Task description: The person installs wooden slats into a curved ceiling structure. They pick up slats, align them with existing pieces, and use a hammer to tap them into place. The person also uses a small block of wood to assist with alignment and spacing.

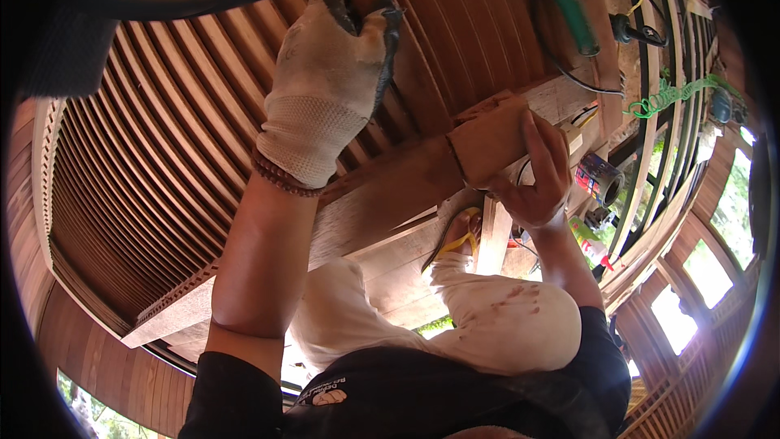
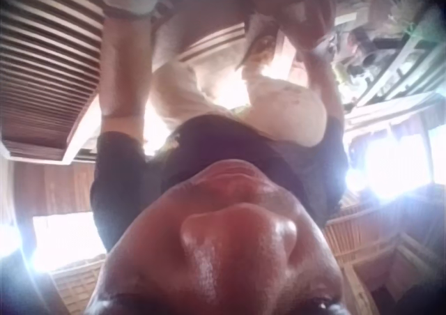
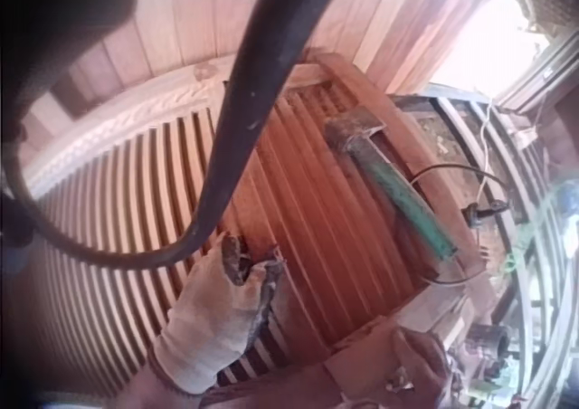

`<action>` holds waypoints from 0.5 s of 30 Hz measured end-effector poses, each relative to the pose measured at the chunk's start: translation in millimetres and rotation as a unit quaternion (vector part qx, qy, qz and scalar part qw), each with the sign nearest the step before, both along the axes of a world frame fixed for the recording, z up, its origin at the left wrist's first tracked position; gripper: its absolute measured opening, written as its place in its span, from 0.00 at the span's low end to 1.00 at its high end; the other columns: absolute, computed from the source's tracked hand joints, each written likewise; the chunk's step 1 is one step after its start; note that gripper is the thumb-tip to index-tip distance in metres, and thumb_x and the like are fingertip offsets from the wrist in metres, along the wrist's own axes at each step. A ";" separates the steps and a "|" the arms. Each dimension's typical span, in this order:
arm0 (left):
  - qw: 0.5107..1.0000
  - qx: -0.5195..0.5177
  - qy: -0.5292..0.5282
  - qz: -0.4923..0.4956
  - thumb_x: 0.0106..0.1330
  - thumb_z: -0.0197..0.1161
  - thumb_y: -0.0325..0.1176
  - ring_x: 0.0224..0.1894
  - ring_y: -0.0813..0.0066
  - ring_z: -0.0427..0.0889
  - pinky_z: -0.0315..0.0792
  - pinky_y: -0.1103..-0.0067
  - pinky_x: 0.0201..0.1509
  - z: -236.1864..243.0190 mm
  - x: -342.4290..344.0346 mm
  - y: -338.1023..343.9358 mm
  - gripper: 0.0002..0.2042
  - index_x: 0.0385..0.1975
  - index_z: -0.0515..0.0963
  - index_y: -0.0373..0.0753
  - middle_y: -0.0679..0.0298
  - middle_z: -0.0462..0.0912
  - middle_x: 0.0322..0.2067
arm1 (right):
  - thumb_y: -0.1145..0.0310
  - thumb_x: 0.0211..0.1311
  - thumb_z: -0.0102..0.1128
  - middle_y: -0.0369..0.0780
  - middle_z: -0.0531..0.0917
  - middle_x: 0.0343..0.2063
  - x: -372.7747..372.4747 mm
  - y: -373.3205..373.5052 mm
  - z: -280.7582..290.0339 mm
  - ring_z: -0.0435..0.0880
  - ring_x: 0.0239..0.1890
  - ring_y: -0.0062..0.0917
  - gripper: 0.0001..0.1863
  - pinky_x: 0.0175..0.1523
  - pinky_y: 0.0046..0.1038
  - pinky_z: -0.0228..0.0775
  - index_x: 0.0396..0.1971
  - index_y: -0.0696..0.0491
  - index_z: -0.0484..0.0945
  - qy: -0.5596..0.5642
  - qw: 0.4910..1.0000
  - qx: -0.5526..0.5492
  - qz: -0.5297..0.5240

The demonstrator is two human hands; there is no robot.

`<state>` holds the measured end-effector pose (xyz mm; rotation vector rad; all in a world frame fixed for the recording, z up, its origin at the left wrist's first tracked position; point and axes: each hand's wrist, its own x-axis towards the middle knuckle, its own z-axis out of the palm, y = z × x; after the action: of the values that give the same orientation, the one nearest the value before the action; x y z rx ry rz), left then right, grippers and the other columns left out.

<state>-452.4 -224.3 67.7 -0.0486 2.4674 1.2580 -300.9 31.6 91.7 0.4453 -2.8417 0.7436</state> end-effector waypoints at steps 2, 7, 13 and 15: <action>0.998 0.043 -0.040 0.029 0.75 0.59 0.43 0.28 0.63 0.88 0.83 0.71 0.31 4.5 -2.5 -0.5 0.16 0.42 0.77 0.32 0.53 0.86 0.28 | 0.57 0.33 0.86 0.53 0.78 0.57 -7.7 -0.5 7.8 0.82 0.50 0.48 0.48 0.52 0.43 0.78 0.60 0.60 0.78 0.010 1.000 0.016 0.019; 0.995 0.062 -0.075 0.029 0.75 0.61 0.43 0.25 0.70 0.87 0.82 0.74 0.25 8.0 -6.3 -5.2 0.16 0.40 0.78 0.33 0.56 0.85 0.26 | 0.61 0.25 0.86 0.52 0.72 0.62 -39.4 0.9 3.1 0.79 0.55 0.49 0.46 0.56 0.47 0.77 0.57 0.51 0.83 -0.052 0.989 -0.073 0.118; 0.995 0.097 -0.019 0.023 0.75 0.61 0.43 0.24 0.70 0.86 0.82 0.74 0.25 -16.0 -3.2 -8.2 0.16 0.40 0.77 0.33 0.58 0.84 0.26 | 0.66 0.20 0.84 0.49 0.73 0.57 -45.2 -0.4 0.5 0.76 0.57 0.49 0.47 0.57 0.47 0.76 0.56 0.49 0.83 -0.045 0.979 -0.091 0.176; 0.994 0.095 -0.051 0.027 0.75 0.60 0.41 0.24 0.71 0.86 0.82 0.75 0.24 -2.1 -4.8 -4.1 0.14 0.40 0.77 0.33 0.59 0.84 0.26 | 0.68 0.20 0.84 0.49 0.73 0.56 -42.2 -0.9 0.0 0.76 0.57 0.49 0.47 0.57 0.47 0.76 0.57 0.49 0.83 -0.039 0.981 -0.090 0.165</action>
<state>-457.2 -228.4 65.7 -0.1278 2.2658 1.4695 -343.1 30.7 91.8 0.8888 -2.7689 1.0877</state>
